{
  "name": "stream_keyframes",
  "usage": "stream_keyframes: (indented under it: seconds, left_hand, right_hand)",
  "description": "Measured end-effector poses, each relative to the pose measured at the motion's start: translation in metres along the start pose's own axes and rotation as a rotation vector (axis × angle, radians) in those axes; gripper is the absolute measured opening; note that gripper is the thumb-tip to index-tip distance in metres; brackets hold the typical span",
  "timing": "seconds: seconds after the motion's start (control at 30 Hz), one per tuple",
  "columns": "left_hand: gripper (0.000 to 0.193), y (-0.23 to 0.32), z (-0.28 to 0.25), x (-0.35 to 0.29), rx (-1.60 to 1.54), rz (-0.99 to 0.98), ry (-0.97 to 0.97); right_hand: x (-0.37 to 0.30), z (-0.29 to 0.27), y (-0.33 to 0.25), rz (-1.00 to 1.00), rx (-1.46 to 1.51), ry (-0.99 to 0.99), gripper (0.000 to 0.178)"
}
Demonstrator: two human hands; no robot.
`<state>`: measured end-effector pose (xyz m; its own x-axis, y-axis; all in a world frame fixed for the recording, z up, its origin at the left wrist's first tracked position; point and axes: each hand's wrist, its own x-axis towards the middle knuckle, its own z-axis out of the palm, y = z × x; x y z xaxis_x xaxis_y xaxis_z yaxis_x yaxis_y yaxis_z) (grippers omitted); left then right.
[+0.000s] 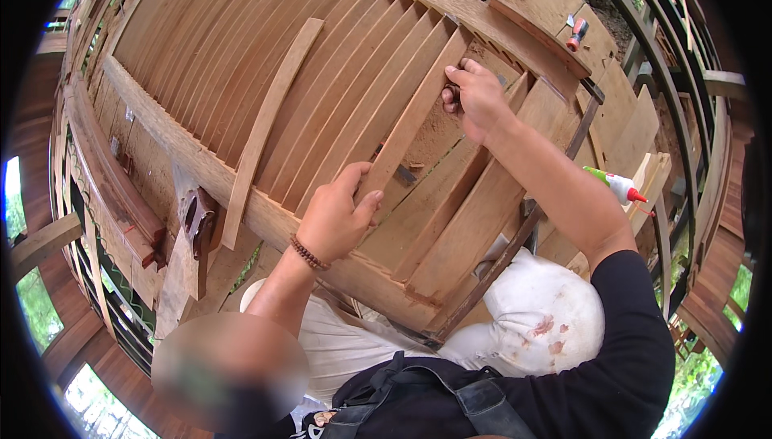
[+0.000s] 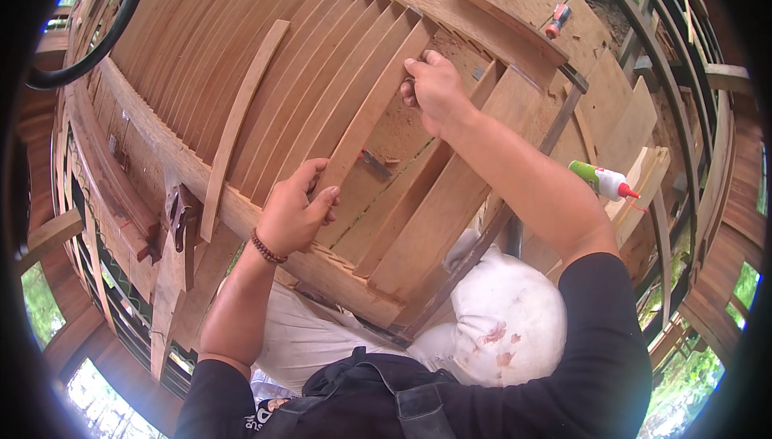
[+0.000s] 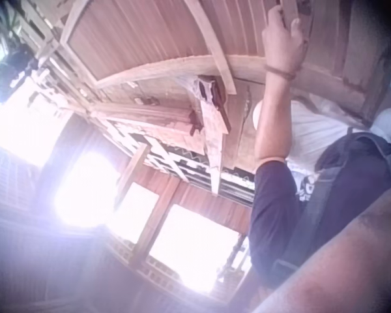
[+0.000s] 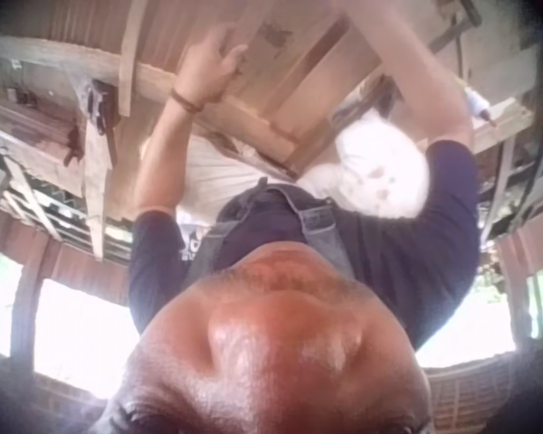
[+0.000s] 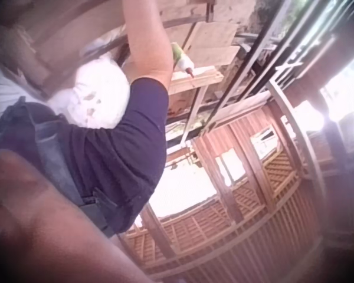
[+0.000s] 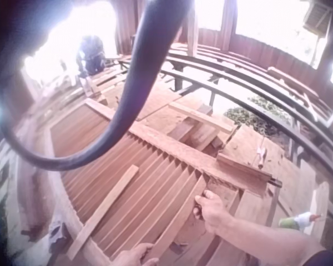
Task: The person assembles a curved wooden structure by sawing a thin strip, applying wood glue, and hammering nails to secure the pieces. They repeat this process for multiple strips, aligning them within the frame.
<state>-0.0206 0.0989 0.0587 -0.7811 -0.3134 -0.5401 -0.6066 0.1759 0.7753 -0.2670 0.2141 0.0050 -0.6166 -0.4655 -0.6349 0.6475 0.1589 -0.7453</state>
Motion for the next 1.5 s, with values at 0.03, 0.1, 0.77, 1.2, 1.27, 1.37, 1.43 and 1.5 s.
stream_keyframes:
  seconds: [0.03, 0.1, 0.77, 1.2, 1.27, 1.37, 1.43, 1.5]
  left_hand:
    - [0.033, 0.003, 0.001, 0.0, -0.011, -0.011, 0.001]
    - [0.033, 0.008, 0.001, -0.002, -0.055, -0.045, -0.011]
    - [0.029, 0.001, -0.023, 0.009, -0.413, -0.003, -0.158]
    - [0.027, -0.009, -0.019, 0.018, -0.281, 0.001, -0.122]
    - [0.027, -0.007, -0.019, 0.018, -0.261, -0.003, -0.123]
    - [0.027, -0.005, -0.019, 0.018, -0.229, -0.007, -0.123]
    - [0.027, -0.007, -0.018, 0.018, -0.224, 0.003, -0.124]
    - [0.028, -0.008, -0.017, 0.017, -0.206, 0.006, -0.11]
  right_hand:
    - [-0.001, 0.0, -0.001, -0.001, -0.007, 0.001, 0.007]
    - [-0.001, 0.0, 0.0, -0.009, -0.016, 0.006, 0.007]
    - [-0.01, -0.014, -0.013, -0.294, 0.094, -0.169, 0.008]
    - [-0.015, -0.012, -0.01, -0.424, 0.053, -0.105, 0.015]
    - [-0.014, -0.017, -0.008, -0.403, 0.058, -0.101, 0.014]
    - [-0.009, -0.023, -0.006, -0.39, 0.04, -0.087, 0.013]
    - [-0.008, -0.023, -0.004, -0.383, 0.032, -0.087, 0.014]
    - [-0.007, -0.022, -0.004, -0.373, 0.034, -0.099, 0.014]
